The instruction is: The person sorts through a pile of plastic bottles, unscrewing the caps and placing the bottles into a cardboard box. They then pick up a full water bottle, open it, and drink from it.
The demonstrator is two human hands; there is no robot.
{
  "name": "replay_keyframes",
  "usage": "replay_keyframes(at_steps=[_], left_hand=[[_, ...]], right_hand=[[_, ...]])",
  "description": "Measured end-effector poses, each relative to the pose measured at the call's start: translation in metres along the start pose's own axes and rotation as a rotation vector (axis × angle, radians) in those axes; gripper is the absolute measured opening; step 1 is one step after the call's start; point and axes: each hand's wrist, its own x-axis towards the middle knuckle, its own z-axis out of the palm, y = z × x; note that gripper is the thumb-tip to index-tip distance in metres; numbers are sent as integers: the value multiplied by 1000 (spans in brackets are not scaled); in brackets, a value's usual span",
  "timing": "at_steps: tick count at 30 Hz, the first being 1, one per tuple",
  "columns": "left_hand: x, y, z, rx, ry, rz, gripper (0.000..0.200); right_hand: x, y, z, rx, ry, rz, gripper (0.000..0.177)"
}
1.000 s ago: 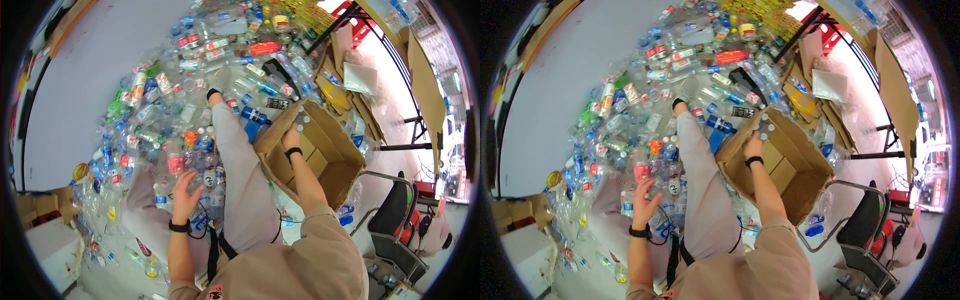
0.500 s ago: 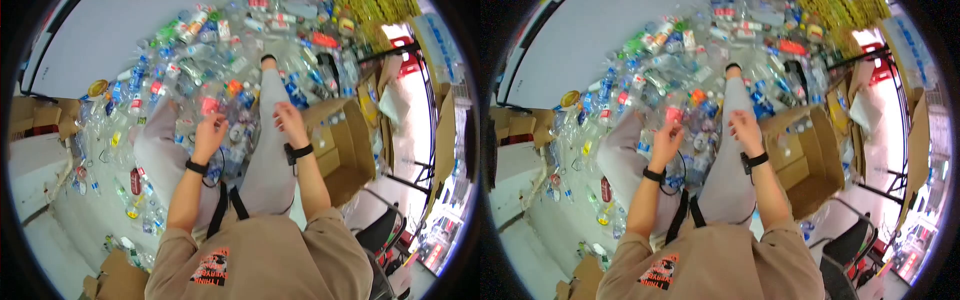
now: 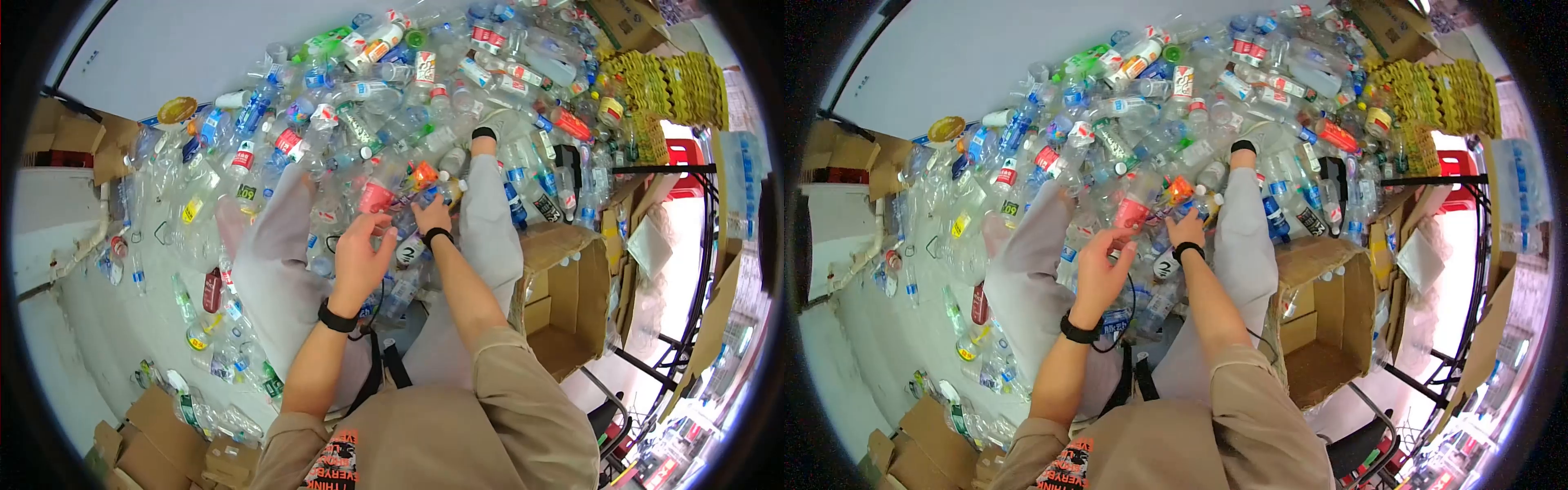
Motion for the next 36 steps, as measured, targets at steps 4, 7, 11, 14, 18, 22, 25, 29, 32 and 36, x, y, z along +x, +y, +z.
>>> replay_keyframes(at_steps=[4,7,11,14,18,22,25,29,32,36], left_hand=[[3,0,-6,2,37,-41,21],[2,6,-6,36,60,-18,21],[-3,5,3,76,-26,109,32],[-12,12,15,15,-181,119,47],[-23,8,35,-204,-409,-43,62],[-22,-3,46,-649,-431,-212,50],[-26,13,42,-968,-302,-411,33],[-35,16,48,-1187,-376,-552,23],[-39,19,53,-1219,-428,-643,22],[-45,14,53,-1211,-578,-646,28]], right_hand=[[8,7,-6,91,81,-119,76],[-21,-4,-57,393,106,-253,66],[-55,-3,-119,531,39,-406,63],[-98,-8,-158,671,-135,-445,55],[-142,-9,-174,691,-149,-458,62],[-177,27,-152,642,209,-565,72],[-239,42,-147,567,222,-554,66],[-261,52,-137,557,442,-632,54],[-258,61,-137,456,461,-630,48],[-257,71,-152,571,316,-577,41]])
